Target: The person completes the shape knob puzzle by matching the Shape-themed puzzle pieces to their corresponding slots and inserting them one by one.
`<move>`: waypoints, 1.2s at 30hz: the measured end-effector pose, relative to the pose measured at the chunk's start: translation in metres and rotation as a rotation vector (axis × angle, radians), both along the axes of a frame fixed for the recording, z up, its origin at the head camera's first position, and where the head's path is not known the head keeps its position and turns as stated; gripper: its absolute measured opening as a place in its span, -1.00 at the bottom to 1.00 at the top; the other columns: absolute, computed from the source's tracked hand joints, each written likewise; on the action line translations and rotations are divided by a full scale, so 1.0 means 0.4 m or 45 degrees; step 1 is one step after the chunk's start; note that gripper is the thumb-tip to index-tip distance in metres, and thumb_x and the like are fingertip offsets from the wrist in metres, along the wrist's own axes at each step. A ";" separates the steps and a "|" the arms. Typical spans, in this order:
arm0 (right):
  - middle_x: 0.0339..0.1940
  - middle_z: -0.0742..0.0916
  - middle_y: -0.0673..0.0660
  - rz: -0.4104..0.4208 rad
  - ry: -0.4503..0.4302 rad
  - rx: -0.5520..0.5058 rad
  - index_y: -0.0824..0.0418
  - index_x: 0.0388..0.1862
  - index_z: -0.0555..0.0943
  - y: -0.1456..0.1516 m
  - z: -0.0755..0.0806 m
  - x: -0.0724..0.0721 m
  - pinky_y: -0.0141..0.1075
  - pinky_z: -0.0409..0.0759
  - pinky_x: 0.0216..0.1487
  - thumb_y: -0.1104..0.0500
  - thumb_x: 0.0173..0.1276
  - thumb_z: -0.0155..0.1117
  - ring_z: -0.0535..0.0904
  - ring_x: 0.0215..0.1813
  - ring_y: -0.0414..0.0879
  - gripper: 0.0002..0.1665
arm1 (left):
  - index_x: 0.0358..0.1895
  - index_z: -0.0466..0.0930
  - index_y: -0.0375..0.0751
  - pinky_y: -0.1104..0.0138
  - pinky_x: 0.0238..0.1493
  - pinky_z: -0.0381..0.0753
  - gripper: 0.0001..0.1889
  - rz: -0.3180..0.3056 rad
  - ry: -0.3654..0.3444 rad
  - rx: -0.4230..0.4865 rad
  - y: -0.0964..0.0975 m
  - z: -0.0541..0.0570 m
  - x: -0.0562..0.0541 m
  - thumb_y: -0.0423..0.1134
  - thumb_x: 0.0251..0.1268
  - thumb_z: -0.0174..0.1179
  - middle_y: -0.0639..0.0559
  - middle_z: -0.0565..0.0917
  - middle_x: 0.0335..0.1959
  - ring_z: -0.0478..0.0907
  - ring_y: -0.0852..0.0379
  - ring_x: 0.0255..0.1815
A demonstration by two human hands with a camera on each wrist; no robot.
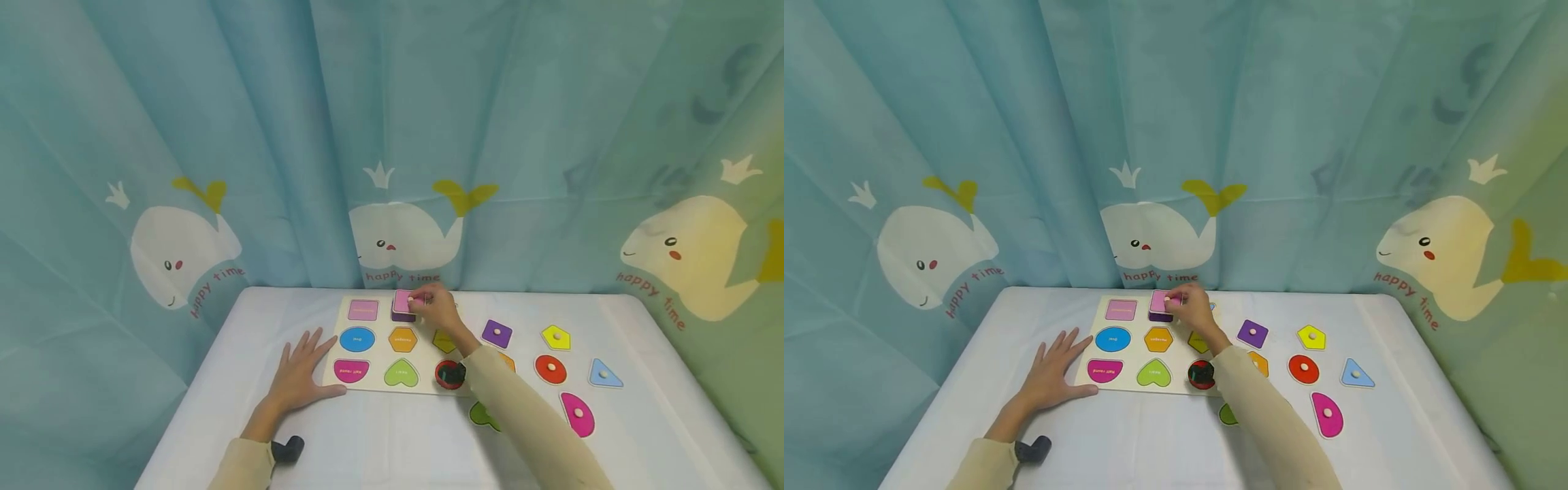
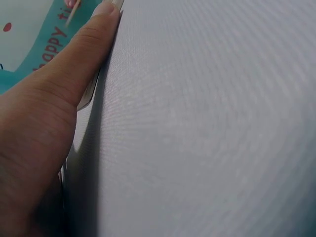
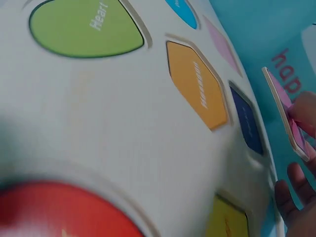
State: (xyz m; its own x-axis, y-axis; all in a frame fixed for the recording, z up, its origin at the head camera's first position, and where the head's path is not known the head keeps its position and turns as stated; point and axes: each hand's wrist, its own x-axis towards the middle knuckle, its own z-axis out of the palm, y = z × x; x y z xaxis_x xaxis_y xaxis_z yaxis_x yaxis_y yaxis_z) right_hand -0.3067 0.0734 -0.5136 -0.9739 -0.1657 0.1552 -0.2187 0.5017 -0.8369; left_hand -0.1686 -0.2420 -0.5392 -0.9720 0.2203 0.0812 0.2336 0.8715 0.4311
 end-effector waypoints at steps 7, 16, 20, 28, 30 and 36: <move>-0.01 0.67 0.19 0.015 -0.040 -0.015 0.24 -0.15 0.80 -0.081 -0.008 -0.008 -0.03 0.58 0.17 0.19 0.33 0.46 0.52 -0.01 0.08 -0.83 | 0.56 0.33 -0.04 -0.43 0.49 -0.19 0.08 0.001 0.019 -0.009 -0.002 -0.004 -0.001 0.32 -0.09 0.49 -0.27 0.19 0.61 -0.04 -0.37 0.64; 0.01 0.66 0.19 0.050 0.002 0.073 0.24 -0.15 0.81 -0.183 -0.016 -0.012 -0.03 0.48 0.18 0.21 0.36 0.42 0.45 0.09 0.06 -0.84 | 0.57 0.31 -0.01 -0.42 0.49 -0.21 0.09 0.002 -0.004 -0.036 -0.006 -0.009 -0.002 0.38 -0.07 0.46 -0.25 0.18 0.63 -0.06 -0.36 0.65; -0.08 0.68 0.16 0.088 0.056 0.100 0.24 -0.20 0.82 -0.214 -0.024 -0.013 0.03 0.33 0.25 0.24 0.32 0.43 0.44 0.08 0.05 -0.87 | 0.57 0.32 -0.02 -0.43 0.49 -0.20 0.09 -0.001 0.006 -0.023 -0.007 -0.005 0.000 0.38 -0.07 0.46 -0.26 0.18 0.62 -0.04 -0.37 0.64; -0.17 0.68 0.07 0.042 0.067 0.184 0.16 -0.23 0.84 -0.264 -0.039 -0.010 0.01 0.37 0.22 0.18 0.27 0.47 0.44 0.03 0.00 -0.88 | 0.55 0.35 -0.03 -0.45 0.46 -0.16 0.08 -0.009 0.062 -0.028 -0.013 -0.011 0.004 0.40 -0.09 0.46 -0.28 0.23 0.60 0.02 -0.40 0.61; -0.15 0.68 0.08 0.007 0.057 0.196 0.15 -0.25 0.84 -0.271 -0.044 -0.009 0.02 0.38 0.21 0.19 0.27 0.49 0.43 0.05 0.02 -0.90 | 0.55 0.35 -0.02 -0.45 0.46 -0.16 0.09 -0.012 0.054 -0.037 -0.012 -0.012 0.003 0.41 -0.09 0.45 -0.28 0.22 0.60 0.02 -0.40 0.61; -0.10 0.66 0.08 -0.038 0.011 0.205 0.13 -0.24 0.84 -0.275 -0.049 -0.011 0.03 0.39 0.21 0.17 0.28 0.50 0.39 0.11 0.04 -0.90 | 0.57 0.32 0.00 -0.43 0.49 -0.20 0.09 -0.004 -0.005 -0.055 -0.007 -0.004 -0.003 0.40 -0.07 0.45 -0.25 0.18 0.62 -0.04 -0.37 0.64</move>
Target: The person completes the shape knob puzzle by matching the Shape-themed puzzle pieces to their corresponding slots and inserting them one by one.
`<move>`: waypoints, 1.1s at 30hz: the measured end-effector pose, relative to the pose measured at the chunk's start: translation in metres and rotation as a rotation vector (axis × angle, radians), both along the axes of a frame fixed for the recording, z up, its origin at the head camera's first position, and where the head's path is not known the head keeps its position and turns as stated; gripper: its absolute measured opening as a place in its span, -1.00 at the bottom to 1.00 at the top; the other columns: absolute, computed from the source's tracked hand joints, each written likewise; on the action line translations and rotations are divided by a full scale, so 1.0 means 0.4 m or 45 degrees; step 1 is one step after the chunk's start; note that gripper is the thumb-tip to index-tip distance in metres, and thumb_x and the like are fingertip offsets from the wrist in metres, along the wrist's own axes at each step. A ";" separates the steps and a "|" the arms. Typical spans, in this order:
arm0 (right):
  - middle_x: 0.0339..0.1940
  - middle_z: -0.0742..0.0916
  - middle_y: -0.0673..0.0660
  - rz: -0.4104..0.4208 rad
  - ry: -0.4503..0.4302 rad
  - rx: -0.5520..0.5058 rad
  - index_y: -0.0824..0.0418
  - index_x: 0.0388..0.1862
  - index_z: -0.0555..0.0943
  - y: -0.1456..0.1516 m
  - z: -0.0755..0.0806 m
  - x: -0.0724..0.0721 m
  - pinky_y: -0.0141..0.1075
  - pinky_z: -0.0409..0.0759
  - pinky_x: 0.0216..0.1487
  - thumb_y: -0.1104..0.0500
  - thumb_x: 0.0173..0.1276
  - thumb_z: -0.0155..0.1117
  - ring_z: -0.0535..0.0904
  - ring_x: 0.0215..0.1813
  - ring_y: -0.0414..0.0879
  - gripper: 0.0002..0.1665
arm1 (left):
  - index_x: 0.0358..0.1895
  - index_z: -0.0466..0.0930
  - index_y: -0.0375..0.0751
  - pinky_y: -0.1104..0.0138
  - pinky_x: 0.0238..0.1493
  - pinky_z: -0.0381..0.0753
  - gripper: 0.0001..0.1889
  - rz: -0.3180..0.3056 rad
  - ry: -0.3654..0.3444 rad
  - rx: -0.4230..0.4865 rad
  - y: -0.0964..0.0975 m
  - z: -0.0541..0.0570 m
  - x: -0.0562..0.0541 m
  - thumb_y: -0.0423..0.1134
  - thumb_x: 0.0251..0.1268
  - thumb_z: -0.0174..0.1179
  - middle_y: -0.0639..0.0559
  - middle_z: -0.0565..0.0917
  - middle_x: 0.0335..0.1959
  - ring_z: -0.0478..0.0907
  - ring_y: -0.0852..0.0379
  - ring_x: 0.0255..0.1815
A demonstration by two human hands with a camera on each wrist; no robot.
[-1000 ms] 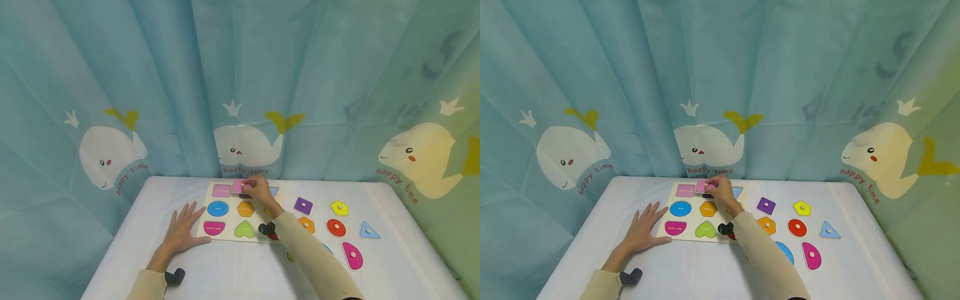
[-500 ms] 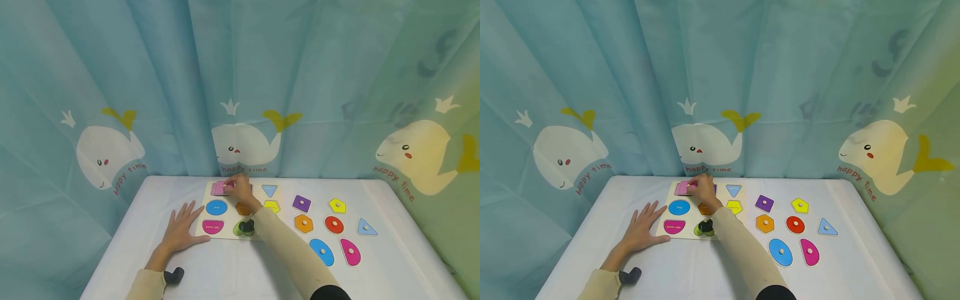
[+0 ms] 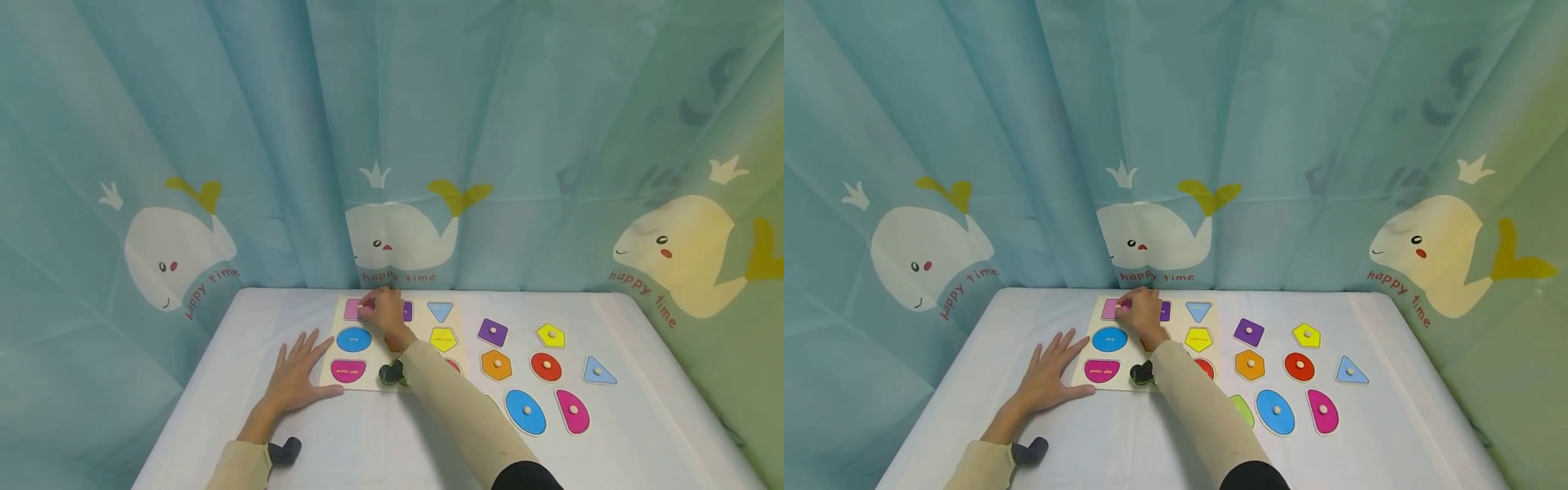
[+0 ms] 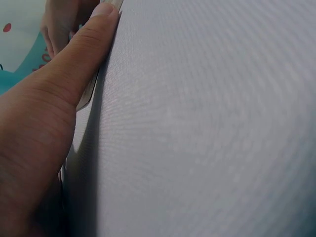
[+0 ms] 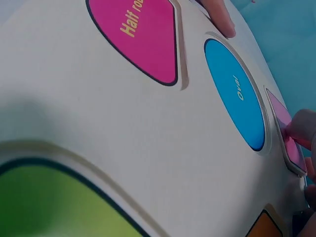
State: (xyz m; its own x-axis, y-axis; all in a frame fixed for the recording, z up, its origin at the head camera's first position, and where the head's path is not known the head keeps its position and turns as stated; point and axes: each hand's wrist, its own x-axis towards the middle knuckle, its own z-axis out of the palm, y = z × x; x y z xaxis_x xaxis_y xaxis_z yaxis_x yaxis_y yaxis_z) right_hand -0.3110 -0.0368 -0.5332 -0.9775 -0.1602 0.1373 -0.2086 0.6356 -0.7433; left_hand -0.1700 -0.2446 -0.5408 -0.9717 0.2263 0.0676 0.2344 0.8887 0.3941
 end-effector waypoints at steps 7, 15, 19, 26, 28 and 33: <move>-0.03 0.66 0.07 0.023 -0.012 0.035 0.09 -0.22 0.84 0.009 0.003 -0.006 0.08 0.36 0.28 0.11 0.31 0.49 0.40 0.17 0.05 -0.88 | 0.57 0.32 -0.02 -0.43 0.49 -0.22 0.09 0.000 0.014 0.012 0.005 0.009 0.000 0.37 -0.07 0.46 -0.25 0.18 0.62 -0.05 -0.37 0.64; 0.11 0.68 0.11 0.050 0.016 0.082 0.07 -0.19 0.84 0.018 -0.002 -0.009 0.13 0.31 0.37 0.06 0.32 0.47 0.41 0.27 0.10 -0.84 | 0.57 0.31 -0.01 -0.42 0.49 -0.22 0.10 0.006 0.007 -0.004 0.009 0.005 0.001 0.39 -0.07 0.45 -0.25 0.17 0.63 -0.05 -0.36 0.64; 0.14 0.68 0.11 0.051 0.010 0.076 0.07 -0.18 0.84 0.018 -0.005 -0.010 0.13 0.30 0.38 0.07 0.32 0.47 0.40 0.29 0.12 -0.84 | 0.58 0.30 0.00 -0.41 0.50 -0.23 0.10 0.014 -0.016 -0.011 0.009 0.005 0.001 0.39 -0.07 0.45 -0.24 0.15 0.64 -0.08 -0.35 0.65; 0.15 0.66 0.11 0.056 -0.015 0.079 0.06 -0.19 0.83 0.019 -0.008 -0.011 0.10 0.30 0.38 0.07 0.33 0.46 0.38 0.29 0.11 -0.86 | 0.58 0.30 -0.01 -0.41 0.50 -0.24 0.10 0.017 -0.037 -0.021 0.010 0.005 0.001 0.40 -0.06 0.44 -0.24 0.15 0.64 -0.09 -0.35 0.65; 0.16 0.66 0.13 0.079 -0.015 0.073 0.07 -0.18 0.83 0.021 -0.005 -0.011 0.11 0.31 0.37 0.08 0.34 0.46 0.38 0.29 0.13 -0.86 | 0.58 0.30 -0.01 -0.40 0.50 -0.24 0.10 0.020 -0.041 -0.021 0.009 0.005 0.000 0.40 -0.07 0.44 -0.23 0.15 0.64 -0.09 -0.35 0.66; 0.12 0.67 0.15 0.203 -0.011 0.091 0.08 -0.08 0.80 0.038 0.009 -0.013 0.08 0.38 0.32 0.05 0.36 0.46 0.40 0.24 0.13 -0.78 | 0.59 0.29 0.00 -0.40 0.51 -0.26 0.10 0.024 -0.054 -0.025 0.006 0.003 0.000 0.41 -0.06 0.43 -0.23 0.13 0.65 -0.11 -0.34 0.66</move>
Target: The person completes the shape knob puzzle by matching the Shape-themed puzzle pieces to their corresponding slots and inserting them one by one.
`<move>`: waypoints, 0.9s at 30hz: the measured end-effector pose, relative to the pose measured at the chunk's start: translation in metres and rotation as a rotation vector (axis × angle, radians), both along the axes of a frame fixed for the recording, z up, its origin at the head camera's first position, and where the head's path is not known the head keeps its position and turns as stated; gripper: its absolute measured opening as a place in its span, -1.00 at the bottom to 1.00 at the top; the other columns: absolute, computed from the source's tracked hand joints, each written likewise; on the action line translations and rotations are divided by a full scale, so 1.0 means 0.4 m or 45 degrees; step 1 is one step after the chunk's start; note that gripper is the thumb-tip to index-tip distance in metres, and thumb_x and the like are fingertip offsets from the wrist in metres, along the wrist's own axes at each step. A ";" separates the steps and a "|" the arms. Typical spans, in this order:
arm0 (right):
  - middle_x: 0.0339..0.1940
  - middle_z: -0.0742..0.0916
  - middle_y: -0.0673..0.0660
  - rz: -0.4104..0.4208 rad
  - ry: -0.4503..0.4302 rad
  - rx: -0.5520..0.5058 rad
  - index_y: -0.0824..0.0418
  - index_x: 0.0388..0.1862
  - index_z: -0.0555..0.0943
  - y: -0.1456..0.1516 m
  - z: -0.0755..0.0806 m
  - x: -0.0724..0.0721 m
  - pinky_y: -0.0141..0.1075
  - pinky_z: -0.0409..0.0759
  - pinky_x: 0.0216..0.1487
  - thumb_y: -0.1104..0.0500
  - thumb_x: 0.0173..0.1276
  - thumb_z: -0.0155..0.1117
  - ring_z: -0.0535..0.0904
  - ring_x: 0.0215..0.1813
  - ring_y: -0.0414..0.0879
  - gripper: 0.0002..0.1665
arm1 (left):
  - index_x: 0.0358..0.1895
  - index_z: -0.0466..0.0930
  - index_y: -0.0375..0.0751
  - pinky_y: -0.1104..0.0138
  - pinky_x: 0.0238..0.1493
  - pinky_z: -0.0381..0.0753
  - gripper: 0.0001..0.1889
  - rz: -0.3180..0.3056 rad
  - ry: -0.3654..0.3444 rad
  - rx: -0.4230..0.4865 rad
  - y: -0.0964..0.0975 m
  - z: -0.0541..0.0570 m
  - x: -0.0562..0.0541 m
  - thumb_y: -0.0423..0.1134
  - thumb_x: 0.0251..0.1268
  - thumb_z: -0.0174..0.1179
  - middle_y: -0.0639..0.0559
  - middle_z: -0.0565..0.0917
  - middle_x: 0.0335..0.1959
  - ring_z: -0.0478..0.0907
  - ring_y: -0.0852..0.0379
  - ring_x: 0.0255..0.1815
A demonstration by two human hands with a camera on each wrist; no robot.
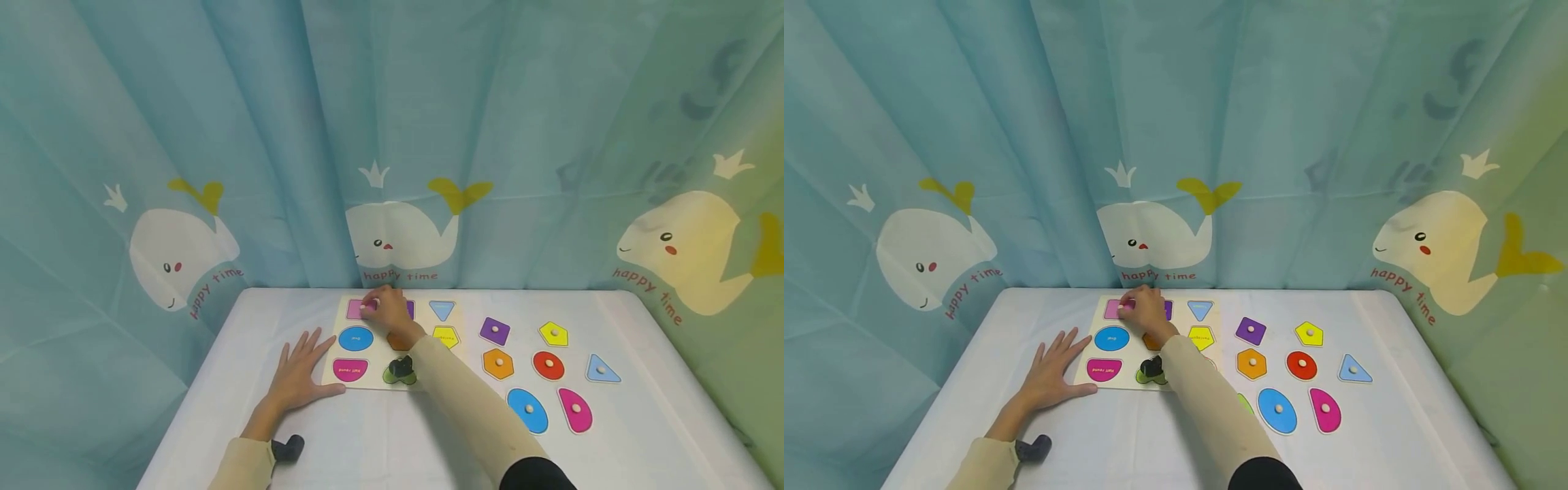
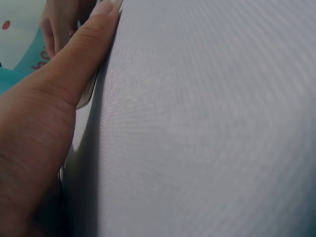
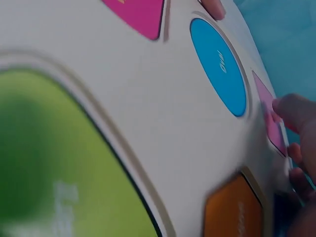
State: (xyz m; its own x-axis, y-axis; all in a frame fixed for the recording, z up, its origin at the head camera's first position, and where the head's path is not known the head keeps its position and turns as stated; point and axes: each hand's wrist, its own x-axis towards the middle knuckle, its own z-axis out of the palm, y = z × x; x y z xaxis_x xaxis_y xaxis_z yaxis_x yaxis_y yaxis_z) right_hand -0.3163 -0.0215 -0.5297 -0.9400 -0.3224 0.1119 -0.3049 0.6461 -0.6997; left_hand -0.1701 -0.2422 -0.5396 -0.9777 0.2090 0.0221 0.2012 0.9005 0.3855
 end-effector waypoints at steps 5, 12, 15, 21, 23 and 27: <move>0.04 0.70 0.08 0.152 0.000 0.011 0.08 0.12 0.72 0.035 0.017 0.002 -0.04 0.48 0.23 0.00 0.36 0.47 0.50 0.12 0.02 -0.61 | 0.58 0.29 -0.02 -0.40 0.51 -0.27 0.10 0.015 -0.024 0.016 0.002 0.000 0.007 0.38 -0.06 0.46 -0.23 0.12 0.65 -0.12 -0.35 0.66; 0.09 0.72 0.12 0.261 -0.037 -0.068 0.14 0.24 0.65 0.110 0.053 0.010 -0.21 0.65 -0.01 0.05 0.33 0.51 0.60 -0.02 0.03 -0.48 | 0.59 0.27 -0.01 -0.40 0.51 -0.29 0.10 0.020 -0.038 0.020 0.004 0.000 0.006 0.39 -0.05 0.44 -0.23 0.11 0.65 -0.13 -0.34 0.66; 0.11 0.72 0.19 0.301 -0.035 -0.096 0.19 0.26 0.63 0.162 0.083 0.021 -0.14 0.67 0.02 0.09 0.33 0.50 0.62 0.01 0.11 -0.46 | 0.59 0.27 -0.01 -0.39 0.51 -0.31 0.11 0.015 -0.029 0.023 0.006 -0.001 0.002 0.38 -0.05 0.45 -0.23 0.10 0.66 -0.14 -0.34 0.67; 0.14 0.72 0.27 0.338 -0.021 -0.070 0.25 0.25 0.62 0.272 0.122 0.043 0.08 0.60 0.20 0.07 0.31 0.53 0.60 0.16 0.20 -0.42 | 0.59 0.28 -0.01 -0.38 0.52 -0.30 0.10 0.007 -0.006 0.031 0.005 -0.001 -0.002 0.36 -0.06 0.46 -0.22 0.11 0.65 -0.12 -0.33 0.66; 0.14 0.72 0.27 0.329 -0.017 -0.052 0.24 0.25 0.63 0.307 0.128 0.051 0.10 0.60 0.21 0.06 0.30 0.54 0.59 0.17 0.20 -0.41 | 0.59 0.28 -0.01 -0.38 0.52 -0.31 0.10 0.008 -0.008 0.032 0.004 0.000 -0.002 0.36 -0.06 0.46 -0.23 0.11 0.65 -0.12 -0.33 0.66; 0.14 0.72 0.25 0.289 -0.019 -0.032 0.21 0.26 0.63 0.366 0.138 0.068 0.12 0.61 0.17 0.05 0.29 0.53 0.59 0.16 0.19 -0.41 | 0.59 0.28 -0.02 -0.38 0.52 -0.31 0.10 0.011 -0.011 0.038 0.005 0.005 0.001 0.34 -0.06 0.47 -0.23 0.11 0.65 -0.13 -0.34 0.66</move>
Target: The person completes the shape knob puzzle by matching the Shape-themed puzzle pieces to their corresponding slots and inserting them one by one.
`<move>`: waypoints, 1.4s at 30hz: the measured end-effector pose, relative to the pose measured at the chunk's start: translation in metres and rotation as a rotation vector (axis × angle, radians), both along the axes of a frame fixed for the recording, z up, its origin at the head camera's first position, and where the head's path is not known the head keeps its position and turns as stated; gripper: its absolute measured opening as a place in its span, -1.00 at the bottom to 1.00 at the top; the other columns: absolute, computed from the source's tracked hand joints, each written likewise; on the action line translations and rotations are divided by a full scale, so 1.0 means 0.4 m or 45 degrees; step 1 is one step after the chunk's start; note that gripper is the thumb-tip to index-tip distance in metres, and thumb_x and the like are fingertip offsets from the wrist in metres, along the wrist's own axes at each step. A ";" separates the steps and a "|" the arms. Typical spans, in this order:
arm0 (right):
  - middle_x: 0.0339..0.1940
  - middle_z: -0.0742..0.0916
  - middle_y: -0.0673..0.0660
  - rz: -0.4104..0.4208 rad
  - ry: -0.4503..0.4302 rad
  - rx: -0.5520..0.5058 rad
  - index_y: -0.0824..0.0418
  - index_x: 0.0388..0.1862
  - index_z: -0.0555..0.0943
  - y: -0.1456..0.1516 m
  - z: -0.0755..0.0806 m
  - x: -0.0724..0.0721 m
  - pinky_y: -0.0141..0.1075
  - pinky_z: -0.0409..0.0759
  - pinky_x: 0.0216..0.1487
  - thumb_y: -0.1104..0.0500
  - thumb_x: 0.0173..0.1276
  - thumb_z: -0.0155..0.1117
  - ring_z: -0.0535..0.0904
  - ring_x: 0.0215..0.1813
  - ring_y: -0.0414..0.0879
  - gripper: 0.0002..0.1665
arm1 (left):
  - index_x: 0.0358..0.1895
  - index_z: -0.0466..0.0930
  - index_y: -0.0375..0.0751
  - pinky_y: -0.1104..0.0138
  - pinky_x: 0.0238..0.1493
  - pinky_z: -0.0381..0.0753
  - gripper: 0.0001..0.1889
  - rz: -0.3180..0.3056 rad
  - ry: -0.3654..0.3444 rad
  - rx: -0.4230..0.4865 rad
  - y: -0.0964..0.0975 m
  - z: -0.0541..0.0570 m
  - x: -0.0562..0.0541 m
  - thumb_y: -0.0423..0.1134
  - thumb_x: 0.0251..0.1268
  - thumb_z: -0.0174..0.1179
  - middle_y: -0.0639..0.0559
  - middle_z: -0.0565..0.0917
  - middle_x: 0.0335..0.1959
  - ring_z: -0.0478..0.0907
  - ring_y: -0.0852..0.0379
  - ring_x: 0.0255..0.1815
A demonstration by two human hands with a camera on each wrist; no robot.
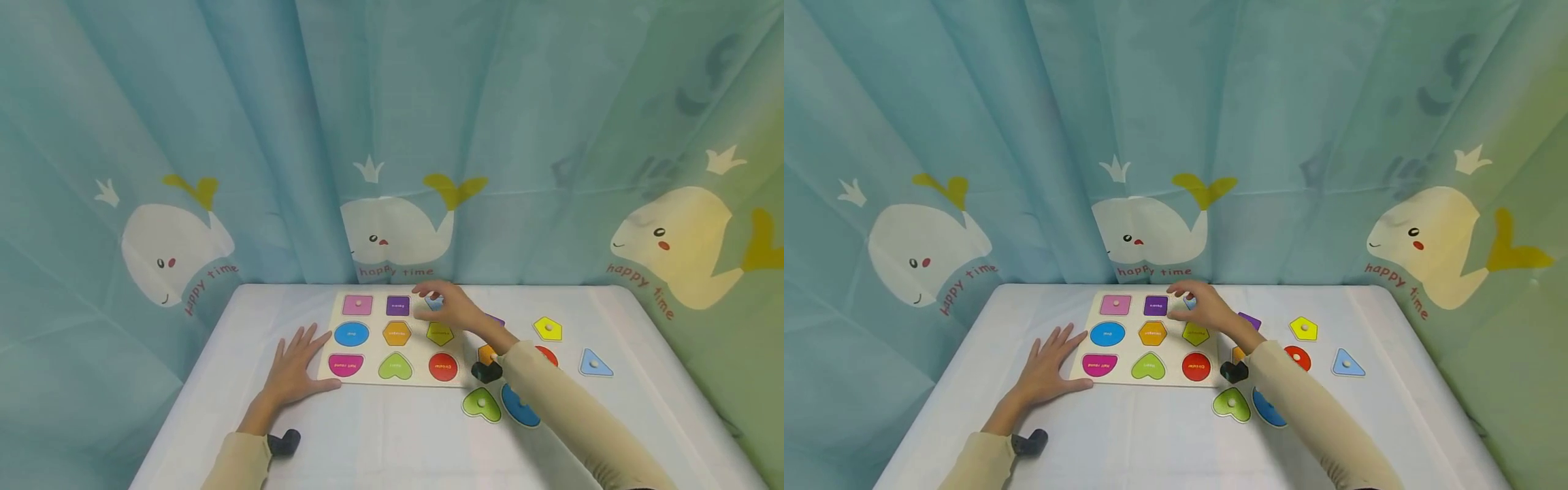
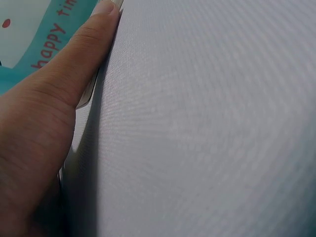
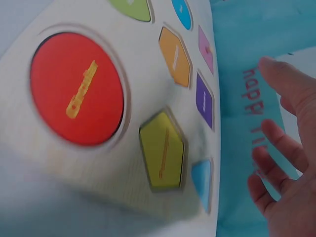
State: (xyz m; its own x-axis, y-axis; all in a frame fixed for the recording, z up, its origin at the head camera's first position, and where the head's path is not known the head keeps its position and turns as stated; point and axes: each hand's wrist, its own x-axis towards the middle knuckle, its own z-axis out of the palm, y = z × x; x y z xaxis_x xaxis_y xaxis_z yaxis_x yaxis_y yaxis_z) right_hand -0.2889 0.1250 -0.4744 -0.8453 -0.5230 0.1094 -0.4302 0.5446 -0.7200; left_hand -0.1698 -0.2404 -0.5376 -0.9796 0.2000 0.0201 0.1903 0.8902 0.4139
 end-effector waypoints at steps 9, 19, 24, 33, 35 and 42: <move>0.23 0.69 0.21 -0.077 0.002 -0.001 0.11 0.30 0.61 0.114 0.015 0.041 0.13 0.63 0.10 0.05 0.28 0.55 0.58 0.17 0.21 -0.38 | 0.59 0.27 -0.04 -0.37 0.52 -0.31 0.11 0.009 0.000 -0.004 0.002 0.005 0.004 0.34 -0.06 0.48 -0.24 0.10 0.65 -0.13 -0.34 0.66; 0.25 0.66 0.29 -0.217 -0.020 0.014 0.20 0.32 0.59 0.241 -0.012 0.057 0.18 0.64 0.13 0.10 0.31 0.52 0.55 0.21 0.30 -0.38 | 0.59 0.27 -0.02 -0.38 0.52 -0.30 0.11 0.006 0.007 -0.007 -0.004 -0.009 -0.002 0.36 -0.06 0.47 -0.22 0.11 0.65 -0.13 -0.34 0.66; 0.30 0.63 0.28 -0.268 -0.073 0.024 0.16 0.33 0.58 0.293 -0.044 0.056 0.14 0.66 0.12 0.07 0.32 0.52 0.52 0.26 0.31 -0.38 | 0.59 0.28 -0.01 -0.39 0.51 -0.28 0.10 -0.007 0.019 -0.010 -0.004 -0.010 -0.007 0.37 -0.06 0.46 -0.22 0.11 0.65 -0.11 -0.34 0.66; 0.29 0.61 0.32 -0.290 -0.185 -0.001 0.16 0.36 0.55 0.339 -0.084 0.049 0.21 0.58 0.23 0.05 0.38 0.47 0.51 0.28 0.33 -0.39 | 0.57 0.30 -0.04 -0.40 0.51 -0.27 0.09 -0.005 0.036 0.002 -0.006 -0.006 -0.004 0.34 -0.06 0.47 -0.24 0.13 0.64 -0.09 -0.35 0.65; 0.27 0.62 0.33 -0.292 -0.195 0.011 0.17 0.35 0.55 0.340 -0.089 0.048 0.19 0.59 0.23 0.05 0.39 0.46 0.53 0.26 0.32 -0.40 | 0.58 0.30 -0.03 -0.39 0.51 -0.27 0.09 -0.004 0.034 0.003 -0.006 -0.007 -0.004 0.34 -0.06 0.47 -0.23 0.13 0.65 -0.09 -0.35 0.65; 0.18 0.65 0.33 -0.341 -0.190 0.085 0.19 0.22 0.66 0.345 -0.106 0.050 0.10 0.62 0.15 0.06 0.38 0.47 0.52 0.16 0.23 -0.52 | 0.58 0.29 -0.02 -0.39 0.51 -0.29 0.10 -0.006 0.019 0.009 -0.005 -0.009 -0.004 0.36 -0.06 0.47 -0.23 0.11 0.65 -0.11 -0.35 0.66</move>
